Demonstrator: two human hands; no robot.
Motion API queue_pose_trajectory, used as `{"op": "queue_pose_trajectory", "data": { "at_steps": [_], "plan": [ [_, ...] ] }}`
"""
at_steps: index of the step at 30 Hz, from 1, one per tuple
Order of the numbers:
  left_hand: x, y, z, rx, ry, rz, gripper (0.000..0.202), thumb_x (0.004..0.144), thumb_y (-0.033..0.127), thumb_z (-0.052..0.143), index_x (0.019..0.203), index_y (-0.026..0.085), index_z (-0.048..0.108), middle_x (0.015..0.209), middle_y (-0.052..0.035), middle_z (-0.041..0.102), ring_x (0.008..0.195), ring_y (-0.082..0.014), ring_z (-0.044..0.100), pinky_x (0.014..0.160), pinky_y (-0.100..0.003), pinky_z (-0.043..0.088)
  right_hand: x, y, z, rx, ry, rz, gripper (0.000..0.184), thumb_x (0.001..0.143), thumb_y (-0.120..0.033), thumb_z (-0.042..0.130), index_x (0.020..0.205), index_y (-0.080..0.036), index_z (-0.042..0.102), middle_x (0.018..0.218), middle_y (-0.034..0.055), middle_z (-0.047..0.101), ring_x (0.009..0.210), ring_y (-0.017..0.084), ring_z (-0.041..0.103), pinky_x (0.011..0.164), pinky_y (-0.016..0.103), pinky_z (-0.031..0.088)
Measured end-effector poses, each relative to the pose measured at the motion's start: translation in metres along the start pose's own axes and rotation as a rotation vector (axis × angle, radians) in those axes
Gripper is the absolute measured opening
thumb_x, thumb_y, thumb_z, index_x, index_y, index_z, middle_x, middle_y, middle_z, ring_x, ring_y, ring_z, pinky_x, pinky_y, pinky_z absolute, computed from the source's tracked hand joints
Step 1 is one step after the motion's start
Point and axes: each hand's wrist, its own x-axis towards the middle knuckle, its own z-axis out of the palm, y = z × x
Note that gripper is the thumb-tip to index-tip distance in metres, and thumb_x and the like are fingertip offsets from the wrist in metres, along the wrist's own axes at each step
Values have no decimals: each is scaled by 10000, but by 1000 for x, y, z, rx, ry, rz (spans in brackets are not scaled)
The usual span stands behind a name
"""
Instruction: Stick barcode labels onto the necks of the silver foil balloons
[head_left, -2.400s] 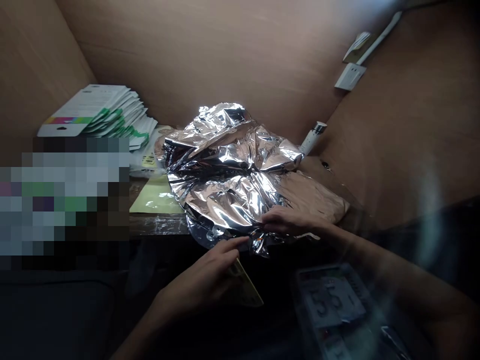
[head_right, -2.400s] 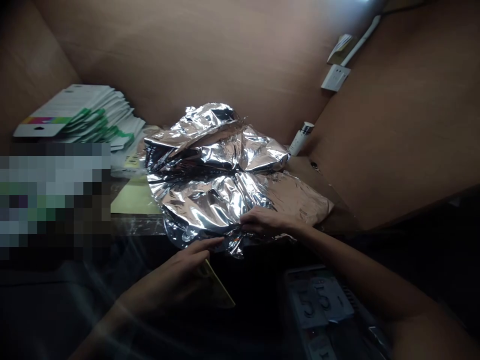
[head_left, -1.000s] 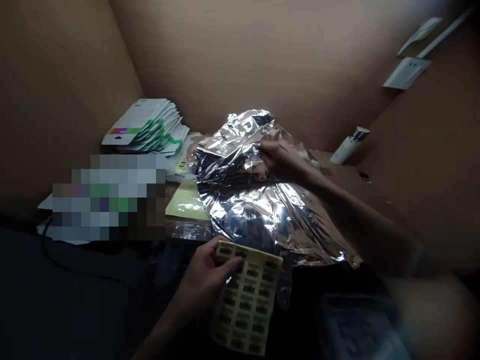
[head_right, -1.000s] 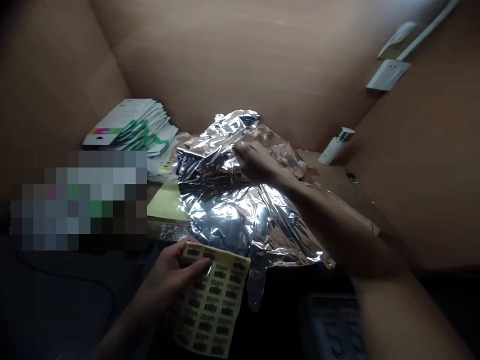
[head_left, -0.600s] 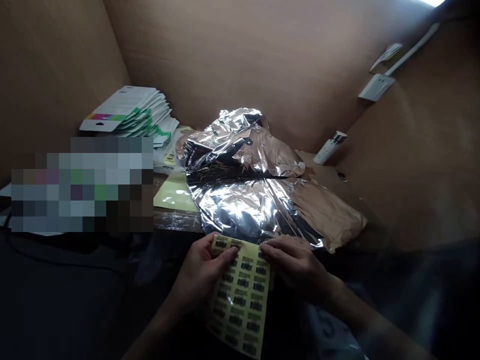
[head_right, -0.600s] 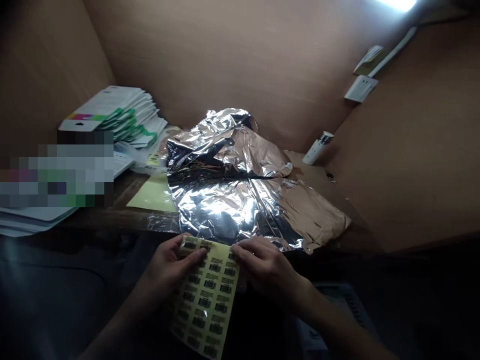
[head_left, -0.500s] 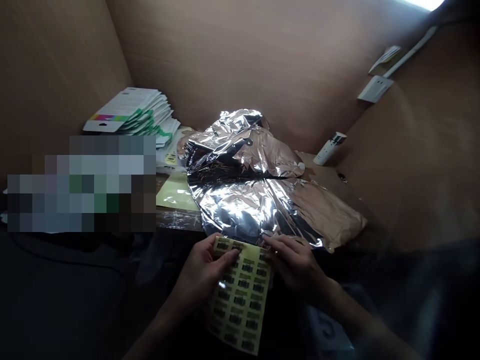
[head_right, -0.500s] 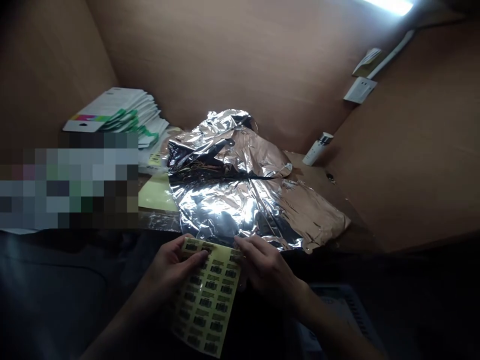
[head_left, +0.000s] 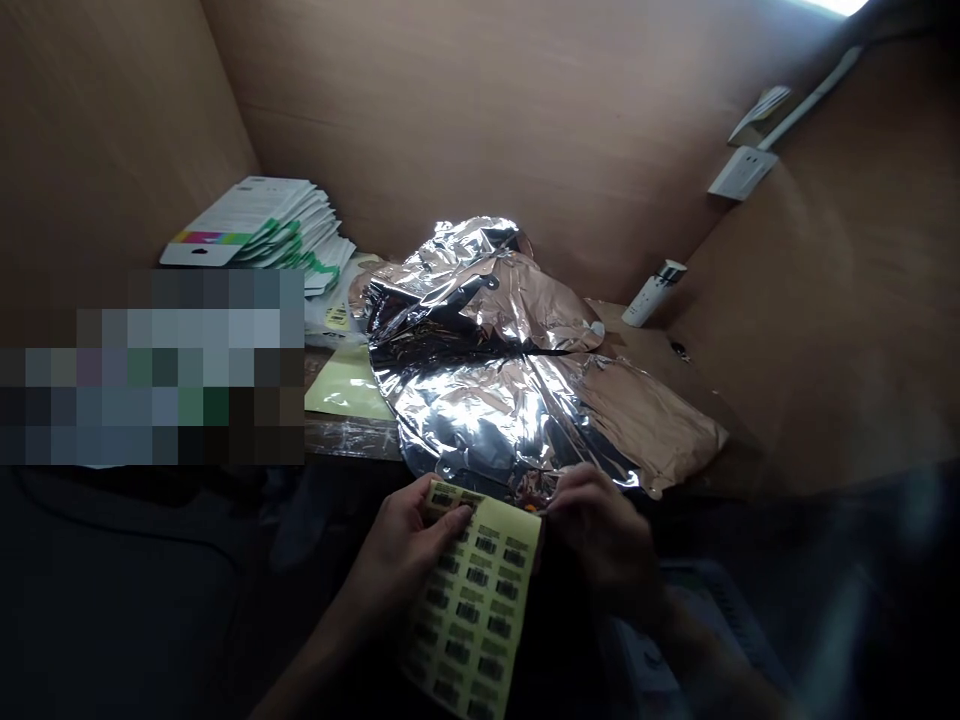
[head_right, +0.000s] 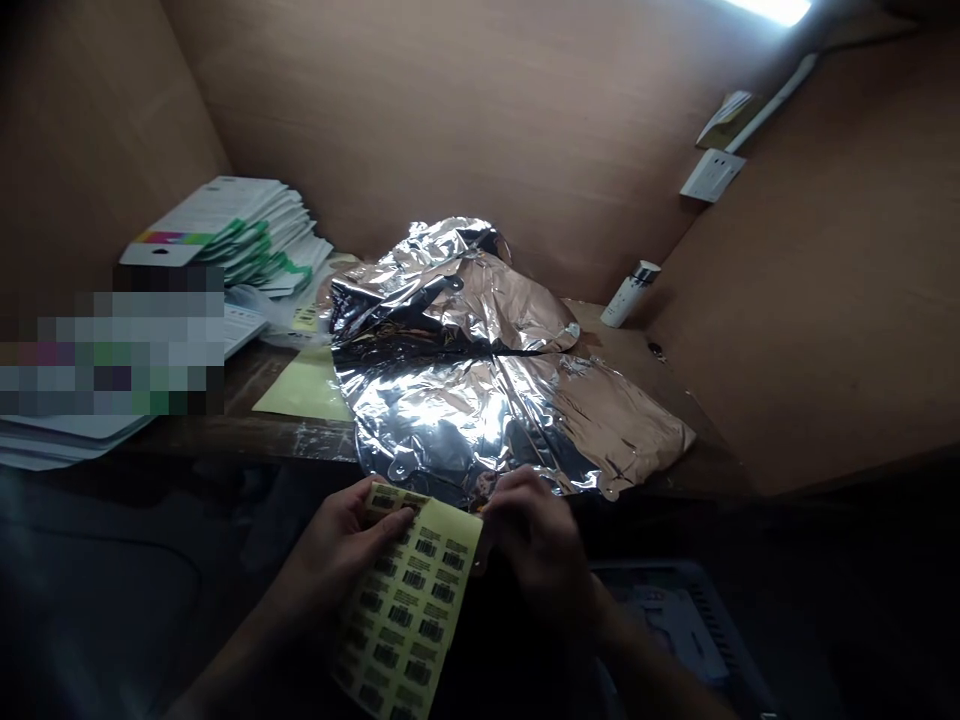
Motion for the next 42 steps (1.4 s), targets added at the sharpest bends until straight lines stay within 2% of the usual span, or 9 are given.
{"op": "queue_pose_trajectory", "data": {
  "at_steps": [4,8,15,21,25,28,32,38,42],
  "plan": [
    [-2,-9,-4,105,-30,3,275,911,411,710,851,164,605,763,-12,654,692,-171,632,589,-228,481,26,11,-22,15,-241,274,112,989,-313,636,950,-218,680,889,33,698,816,195,657,721,322,537],
    [-3,-10,-6,122,-51,22,285,918,414,704,838,163,594,736,5,609,665,-148,584,581,-218,450,43,32,-17,-179,-482,199,140,989,-317,652,927,-205,706,935,35,740,864,196,658,859,364,470],
    [-3,-14,-15,139,-72,35,278,949,432,664,886,170,597,778,-17,661,708,-180,640,600,-232,460,32,56,-10,-674,-340,-8,376,927,-535,705,898,-173,607,854,53,667,801,216,598,838,389,363],
    [5,2,-20,355,-250,149,180,979,332,625,890,175,624,784,-4,678,715,-164,641,629,-228,477,45,58,-29,-511,-557,40,185,1017,-392,623,1012,-208,608,1009,39,674,954,206,595,925,375,345],
    [16,10,-9,603,-407,414,143,964,155,587,1074,206,662,1115,-56,739,1016,-212,684,876,-298,543,64,66,-34,-349,-652,94,266,1071,-311,505,855,-182,592,829,-13,626,801,143,562,901,336,355],
    [28,9,5,798,-488,654,275,905,31,554,1096,196,661,1523,-84,551,1436,-267,454,1146,-397,437,75,69,-38,-300,-730,120,390,1083,-360,437,745,-176,505,704,-39,491,677,117,444,758,290,365],
    [44,-1,19,1049,-477,727,326,926,38,556,1202,189,640,1671,-71,350,1546,-287,298,1227,-485,351,94,68,-48,-223,-879,190,400,1072,-433,420,764,-184,480,697,-43,429,638,107,386,593,240,319],
    [49,-16,26,1241,-470,660,302,960,48,509,1192,175,653,1695,-72,250,1561,-337,258,1111,-561,465,215,71,-66,-892,-655,268,285,1000,-283,530,776,-147,642,809,73,647,746,172,591,712,275,434],
    [43,1,29,1231,-519,515,477,943,0,451,1353,200,588,1699,-60,217,1578,-334,199,1143,-616,418,319,66,-60,-1000,-391,296,274,977,-262,550,1126,-79,691,1135,247,663,1077,330,641,898,384,469]
  ]
}}
